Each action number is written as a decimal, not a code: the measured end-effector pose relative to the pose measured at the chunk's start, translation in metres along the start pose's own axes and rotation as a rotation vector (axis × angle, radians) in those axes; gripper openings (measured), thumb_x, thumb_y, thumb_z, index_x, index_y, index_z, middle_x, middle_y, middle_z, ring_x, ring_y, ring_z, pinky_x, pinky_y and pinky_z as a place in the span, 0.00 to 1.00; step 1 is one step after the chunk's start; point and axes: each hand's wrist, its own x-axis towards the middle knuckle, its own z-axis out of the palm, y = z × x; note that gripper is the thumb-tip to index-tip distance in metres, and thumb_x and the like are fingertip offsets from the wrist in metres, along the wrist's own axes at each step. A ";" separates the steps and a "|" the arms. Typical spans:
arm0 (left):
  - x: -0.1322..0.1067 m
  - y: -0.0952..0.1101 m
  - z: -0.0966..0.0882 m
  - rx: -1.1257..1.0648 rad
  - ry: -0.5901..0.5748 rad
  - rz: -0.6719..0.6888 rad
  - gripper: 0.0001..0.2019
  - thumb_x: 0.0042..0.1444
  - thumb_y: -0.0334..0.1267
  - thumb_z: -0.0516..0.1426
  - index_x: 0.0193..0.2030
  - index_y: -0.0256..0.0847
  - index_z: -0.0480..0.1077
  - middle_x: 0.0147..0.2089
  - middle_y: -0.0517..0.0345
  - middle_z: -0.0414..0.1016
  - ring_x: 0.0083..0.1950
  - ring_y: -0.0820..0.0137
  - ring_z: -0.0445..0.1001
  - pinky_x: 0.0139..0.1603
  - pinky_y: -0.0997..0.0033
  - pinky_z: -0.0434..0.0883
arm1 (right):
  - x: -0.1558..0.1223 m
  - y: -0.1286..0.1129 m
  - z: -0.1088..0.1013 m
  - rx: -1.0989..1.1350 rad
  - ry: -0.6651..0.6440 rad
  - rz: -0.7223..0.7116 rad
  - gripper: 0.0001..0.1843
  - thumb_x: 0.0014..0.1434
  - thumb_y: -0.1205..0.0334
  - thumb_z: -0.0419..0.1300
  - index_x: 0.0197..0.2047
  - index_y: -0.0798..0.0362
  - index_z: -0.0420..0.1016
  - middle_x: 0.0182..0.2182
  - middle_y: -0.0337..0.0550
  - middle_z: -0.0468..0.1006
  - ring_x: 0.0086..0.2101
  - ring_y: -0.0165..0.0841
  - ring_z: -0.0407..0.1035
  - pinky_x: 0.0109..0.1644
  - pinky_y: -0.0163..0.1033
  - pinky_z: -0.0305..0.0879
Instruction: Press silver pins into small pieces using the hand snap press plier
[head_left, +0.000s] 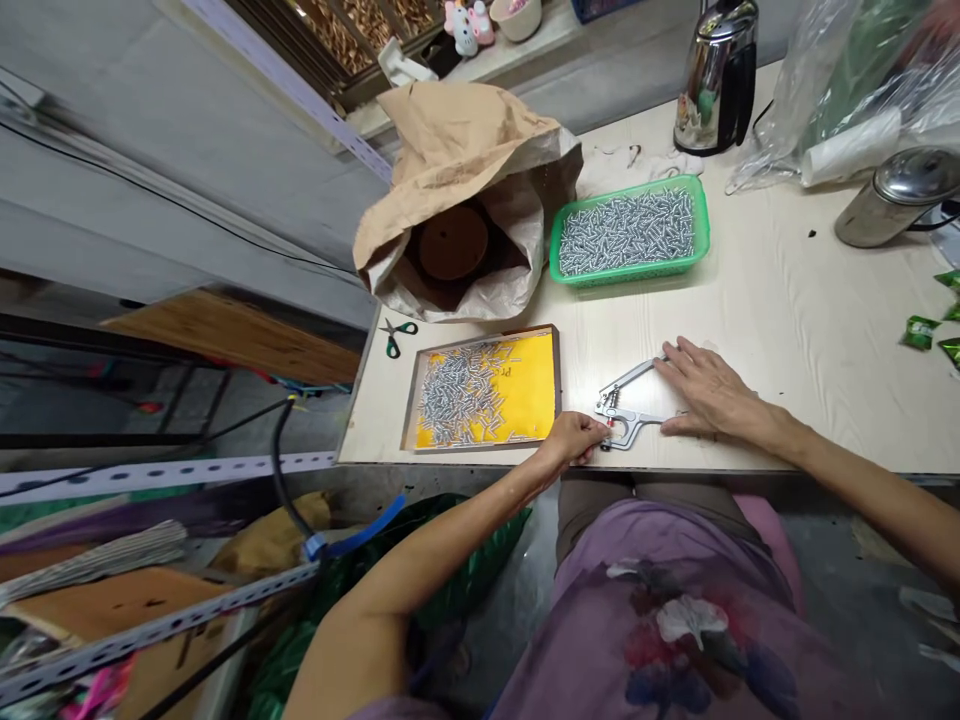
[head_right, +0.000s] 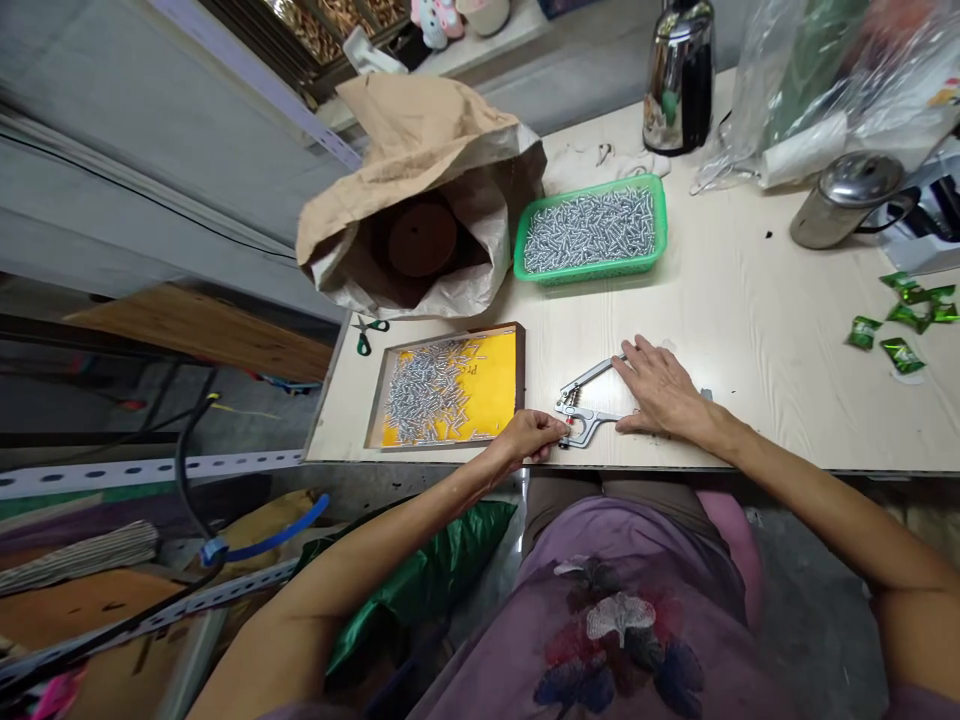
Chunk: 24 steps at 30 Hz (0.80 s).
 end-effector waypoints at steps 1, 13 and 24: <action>0.000 0.001 0.001 -0.001 0.006 -0.003 0.11 0.56 0.37 0.62 0.27 0.34 0.70 0.10 0.71 0.57 0.11 0.82 0.54 0.15 0.81 0.49 | 0.005 0.003 -0.001 -0.010 -0.031 -0.017 0.45 0.51 0.37 0.64 0.63 0.57 0.60 0.62 0.62 0.64 0.61 0.55 0.55 0.56 0.55 0.58; -0.016 -0.001 0.007 0.545 0.369 0.594 0.05 0.59 0.36 0.59 0.36 0.36 0.73 0.36 0.55 0.75 0.38 0.68 0.75 0.39 0.70 0.71 | 0.005 -0.016 -0.009 -0.059 -0.067 -0.075 0.27 0.58 0.60 0.60 0.59 0.59 0.63 0.40 0.52 0.77 0.41 0.43 0.65 0.43 0.43 0.53; 0.023 0.042 0.024 1.058 0.119 1.057 0.28 0.57 0.39 0.61 0.61 0.36 0.57 0.56 0.44 0.69 0.55 0.56 0.68 0.55 0.54 0.70 | -0.006 -0.015 -0.001 -0.065 -0.033 0.040 0.31 0.56 0.51 0.63 0.57 0.60 0.64 0.44 0.55 0.74 0.42 0.45 0.64 0.42 0.44 0.59</action>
